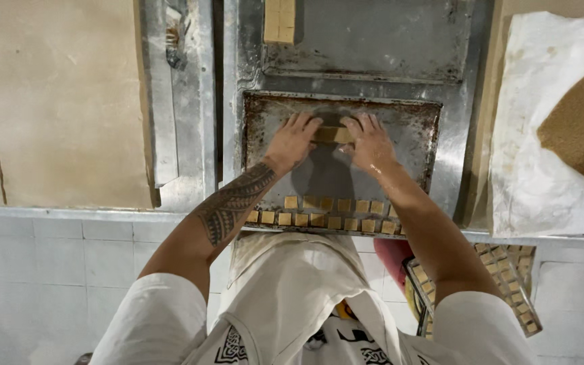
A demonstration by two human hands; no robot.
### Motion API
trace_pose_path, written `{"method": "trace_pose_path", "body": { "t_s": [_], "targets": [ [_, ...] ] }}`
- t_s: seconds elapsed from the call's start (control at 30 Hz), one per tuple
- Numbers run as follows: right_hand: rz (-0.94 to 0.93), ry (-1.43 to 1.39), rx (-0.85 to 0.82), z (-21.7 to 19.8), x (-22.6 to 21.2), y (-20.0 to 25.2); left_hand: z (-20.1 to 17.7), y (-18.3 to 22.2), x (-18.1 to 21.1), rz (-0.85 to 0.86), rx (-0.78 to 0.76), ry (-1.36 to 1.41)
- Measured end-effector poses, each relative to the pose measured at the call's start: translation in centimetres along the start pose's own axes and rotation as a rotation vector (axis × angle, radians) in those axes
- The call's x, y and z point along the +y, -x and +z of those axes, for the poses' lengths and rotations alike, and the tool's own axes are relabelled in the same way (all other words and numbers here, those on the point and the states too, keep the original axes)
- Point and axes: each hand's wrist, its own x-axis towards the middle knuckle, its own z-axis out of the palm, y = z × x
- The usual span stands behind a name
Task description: The person arranges small square pieces of dough onto a metal baking tray by hand, placing them in a grid pattern.
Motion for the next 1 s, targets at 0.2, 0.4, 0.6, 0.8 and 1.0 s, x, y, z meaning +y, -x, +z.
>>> {"method": "trace_pose_path", "body": {
  "t_s": [0.2, 0.4, 0.6, 0.8, 1.0],
  "targets": [
    [-0.082, 0.048, -0.014, 0.8, 0.1, -0.9, -0.3, -0.5, -0.8, 0.039, 0.019, -0.101],
    [-0.187, 0.063, 0.0, 1.3, 1.0, -0.6, 1.3, -0.7, -1.2, 0.002, -0.034, -0.019],
    [-0.144, 0.028, 0.042, 1.7, 1.4, -1.1, 1.4, -2.1, -1.1, 0.014, -0.011, 0.006],
    [-0.133, 0.038, 0.133, 2.4, 1.1, 0.2, 1.1, -1.5, -0.9, 0.092, -0.077, -0.127],
    [0.085, -0.202, 0.229, 3.6, 1.2, 0.2, -0.5, -2.0, -0.4, -0.102, -0.116, 0.158]
  ]
}}
